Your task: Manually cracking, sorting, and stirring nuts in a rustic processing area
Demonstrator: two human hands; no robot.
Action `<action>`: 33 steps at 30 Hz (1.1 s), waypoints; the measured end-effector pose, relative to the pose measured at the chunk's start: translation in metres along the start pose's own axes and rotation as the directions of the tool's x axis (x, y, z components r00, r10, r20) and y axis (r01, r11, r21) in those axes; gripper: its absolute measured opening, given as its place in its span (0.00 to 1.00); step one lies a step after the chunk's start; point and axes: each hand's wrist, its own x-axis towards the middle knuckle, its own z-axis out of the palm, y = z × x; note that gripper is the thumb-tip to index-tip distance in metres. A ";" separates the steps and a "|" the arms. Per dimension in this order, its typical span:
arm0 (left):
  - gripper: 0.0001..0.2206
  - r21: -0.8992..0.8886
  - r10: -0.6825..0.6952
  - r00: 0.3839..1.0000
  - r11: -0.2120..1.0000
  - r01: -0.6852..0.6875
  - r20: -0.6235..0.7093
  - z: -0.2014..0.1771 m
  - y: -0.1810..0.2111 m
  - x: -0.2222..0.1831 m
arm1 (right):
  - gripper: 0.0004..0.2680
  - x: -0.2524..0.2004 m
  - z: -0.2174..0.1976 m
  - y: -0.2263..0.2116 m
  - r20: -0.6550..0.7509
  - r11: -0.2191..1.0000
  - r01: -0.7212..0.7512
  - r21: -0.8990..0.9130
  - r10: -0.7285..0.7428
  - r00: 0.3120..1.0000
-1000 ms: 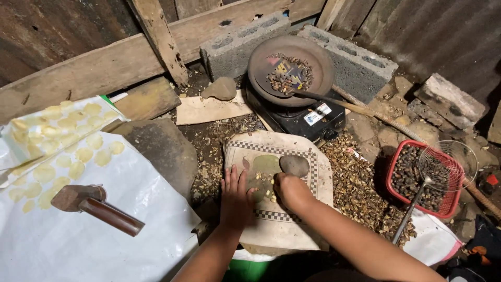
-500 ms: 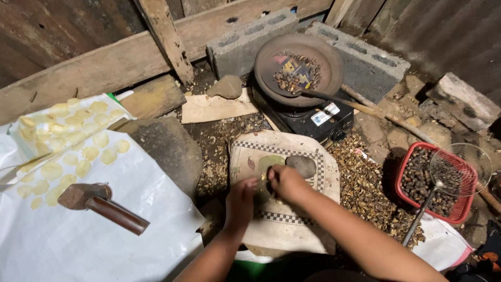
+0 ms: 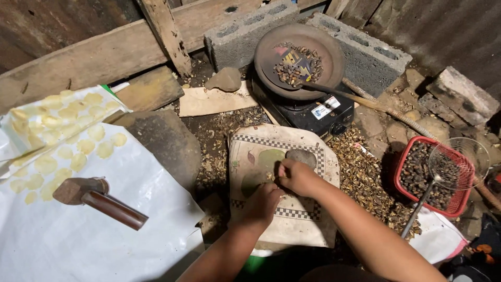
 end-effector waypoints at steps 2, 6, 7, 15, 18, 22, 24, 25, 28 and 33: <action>0.08 0.017 0.137 0.990 0.991 -0.136 -0.046 0.004 0.001 -0.004 | 0.06 -0.016 -0.005 0.008 -0.015 0.999 -0.049 -0.011 0.049 0.999; 0.05 0.280 0.191 0.975 0.948 -0.153 -0.115 -0.006 0.012 -0.009 | 0.06 -0.047 -0.005 0.015 0.055 0.991 -0.124 0.045 0.121 0.991; 0.05 0.306 0.157 0.982 0.944 -0.120 -0.101 -0.009 0.017 -0.007 | 0.08 -0.055 -0.009 0.012 0.086 0.992 -0.121 -0.018 0.122 0.989; 0.13 -0.332 -0.265 0.960 0.917 0.222 -0.089 -0.024 0.012 -0.016 | 0.10 -0.058 0.024 0.038 -0.003 0.913 0.015 -0.407 -0.018 1.000; 0.16 -0.380 -0.348 0.935 0.876 0.297 -0.071 -0.029 0.007 -0.014 | 0.09 -0.062 0.019 0.027 -0.025 0.880 0.061 -0.471 -0.082 0.996; 0.19 -0.410 -0.419 0.908 0.827 0.386 0.008 -0.026 -0.010 -0.011 | 0.07 -0.049 0.017 0.038 -0.041 0.854 0.098 -0.511 -0.138 0.990; 0.19 -0.357 -0.412 0.911 0.850 0.388 0.010 -0.023 -0.012 -0.015 | 0.06 -0.051 0.025 0.015 -0.062 0.917 0.115 -0.383 -0.150 0.987; 0.20 -0.307 -0.416 0.909 0.864 0.399 0.011 -0.022 -0.014 -0.018 | 0.05 -0.051 0.030 0.003 -0.073 0.958 0.142 -0.247 -0.164 0.984; 0.17 -0.333 -0.456 0.890 0.843 0.424 -0.021 -0.008 -0.031 -0.007 | 0.08 -0.043 0.038 -0.012 -0.106 0.858 0.137 -0.494 -0.216 0.971; 0.13 -0.494 -0.449 0.893 0.774 0.395 0.010 -0.041 -0.017 -0.014 | 0.08 -0.035 0.024 -0.002 -0.040 0.954 -0.002 -0.299 -0.010 0.999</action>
